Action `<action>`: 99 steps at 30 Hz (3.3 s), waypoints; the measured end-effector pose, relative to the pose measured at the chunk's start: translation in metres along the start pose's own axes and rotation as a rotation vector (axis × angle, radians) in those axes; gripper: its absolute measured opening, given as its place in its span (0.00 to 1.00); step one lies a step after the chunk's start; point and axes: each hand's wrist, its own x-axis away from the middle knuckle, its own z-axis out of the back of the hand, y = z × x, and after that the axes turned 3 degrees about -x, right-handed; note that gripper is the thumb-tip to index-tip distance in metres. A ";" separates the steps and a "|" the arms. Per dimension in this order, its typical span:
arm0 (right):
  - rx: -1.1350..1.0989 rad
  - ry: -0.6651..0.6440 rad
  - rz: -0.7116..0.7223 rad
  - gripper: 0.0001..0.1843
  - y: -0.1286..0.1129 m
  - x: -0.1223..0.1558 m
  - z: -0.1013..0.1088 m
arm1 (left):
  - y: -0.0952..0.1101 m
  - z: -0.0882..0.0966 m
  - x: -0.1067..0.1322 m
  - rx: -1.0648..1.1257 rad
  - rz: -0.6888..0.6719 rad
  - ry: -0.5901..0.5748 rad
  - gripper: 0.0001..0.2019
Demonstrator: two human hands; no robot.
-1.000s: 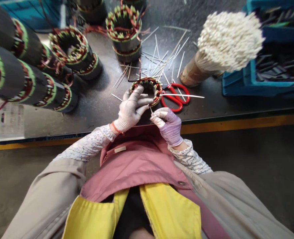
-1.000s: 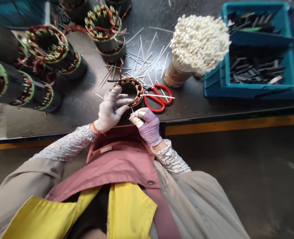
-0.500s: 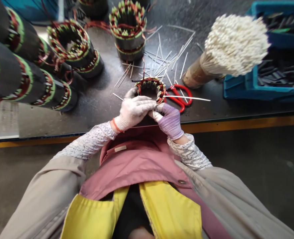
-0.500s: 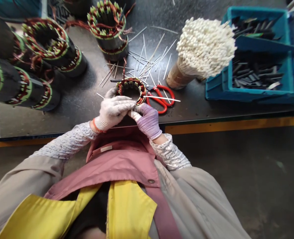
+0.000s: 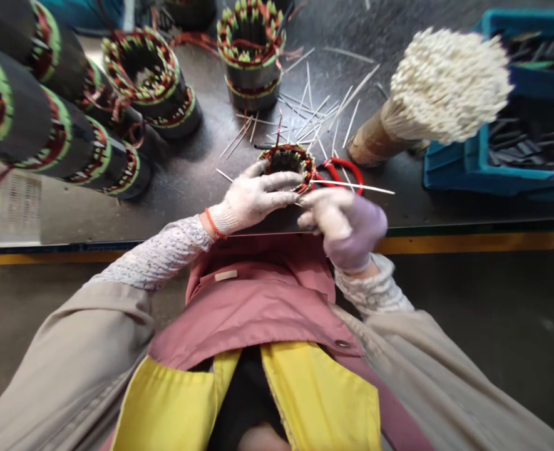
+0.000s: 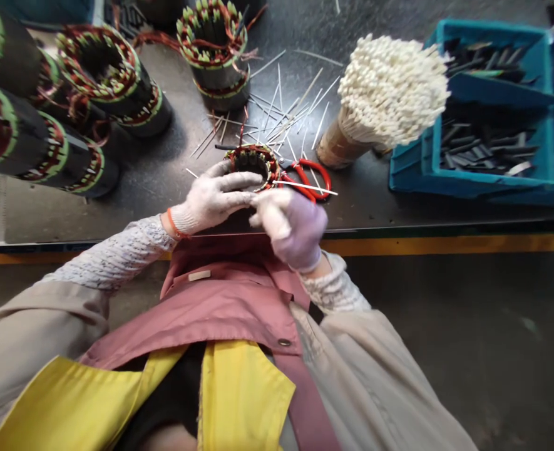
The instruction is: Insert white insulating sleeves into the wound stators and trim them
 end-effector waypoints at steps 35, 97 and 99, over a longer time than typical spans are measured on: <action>1.029 -0.393 -0.018 0.27 0.015 0.042 0.027 | 0.021 0.014 0.026 -0.264 0.143 -0.097 0.18; 0.560 -0.711 0.494 0.13 0.036 -0.043 -0.024 | 0.027 0.095 0.041 -0.608 0.137 -0.411 0.09; 0.468 -0.627 0.508 0.17 0.036 -0.040 -0.018 | 0.042 0.097 0.035 -0.605 0.144 -0.319 0.16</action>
